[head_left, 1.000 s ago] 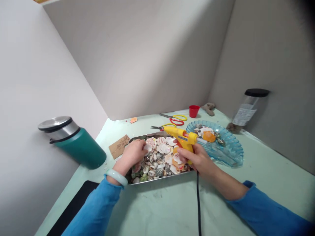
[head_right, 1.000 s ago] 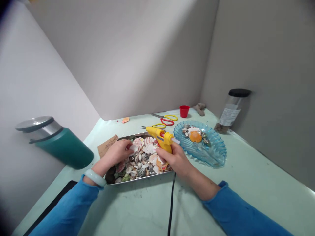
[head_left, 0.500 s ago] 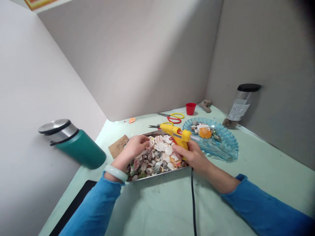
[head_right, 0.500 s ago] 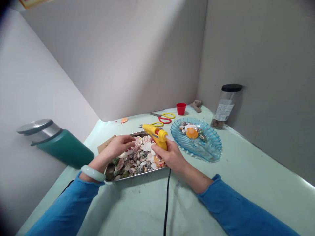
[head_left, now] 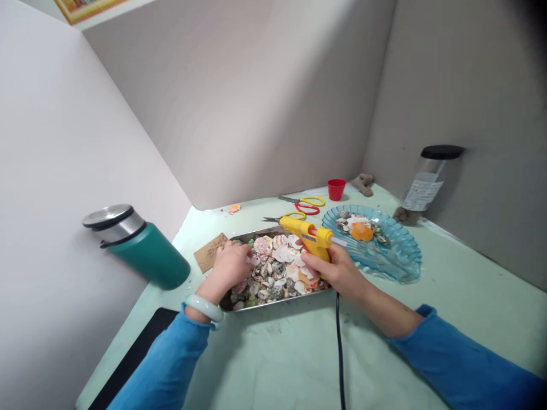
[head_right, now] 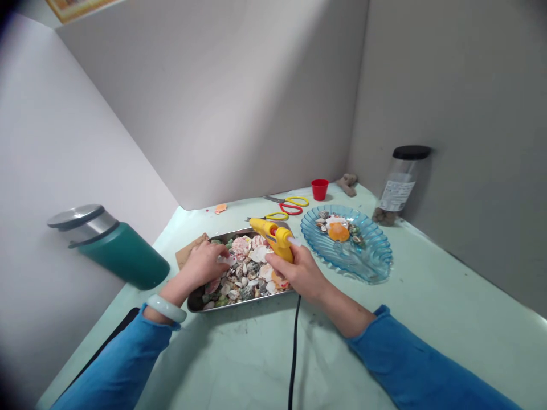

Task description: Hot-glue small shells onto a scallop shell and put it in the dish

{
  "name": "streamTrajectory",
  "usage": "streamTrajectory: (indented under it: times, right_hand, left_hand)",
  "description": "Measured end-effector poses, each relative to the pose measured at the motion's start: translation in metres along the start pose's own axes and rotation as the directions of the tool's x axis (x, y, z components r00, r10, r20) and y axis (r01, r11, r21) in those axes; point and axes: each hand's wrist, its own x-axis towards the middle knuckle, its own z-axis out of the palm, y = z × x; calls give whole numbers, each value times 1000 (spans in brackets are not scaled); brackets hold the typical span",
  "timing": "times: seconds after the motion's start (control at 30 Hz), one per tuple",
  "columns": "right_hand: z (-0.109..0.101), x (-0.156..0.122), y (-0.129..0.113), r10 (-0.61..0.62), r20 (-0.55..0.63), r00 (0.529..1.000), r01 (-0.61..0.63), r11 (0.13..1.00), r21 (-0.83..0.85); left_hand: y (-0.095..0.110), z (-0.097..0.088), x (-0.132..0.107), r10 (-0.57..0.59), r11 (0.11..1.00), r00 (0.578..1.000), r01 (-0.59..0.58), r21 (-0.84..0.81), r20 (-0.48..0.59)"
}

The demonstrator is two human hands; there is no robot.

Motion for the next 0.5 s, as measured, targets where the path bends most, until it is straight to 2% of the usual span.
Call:
streamTrajectory:
  times: [0.23,0.5]
  right_hand:
    - [1,0,-3,-4,2,1000,4,1000,-16]
    - [-1,0,0,6,2,1000,-6,1000,-10]
  left_hand:
    - [-2,-2,8,52,999,998,-53,13,24]
    - [-15,-11,10,65,995,997,-67,-67,-31]
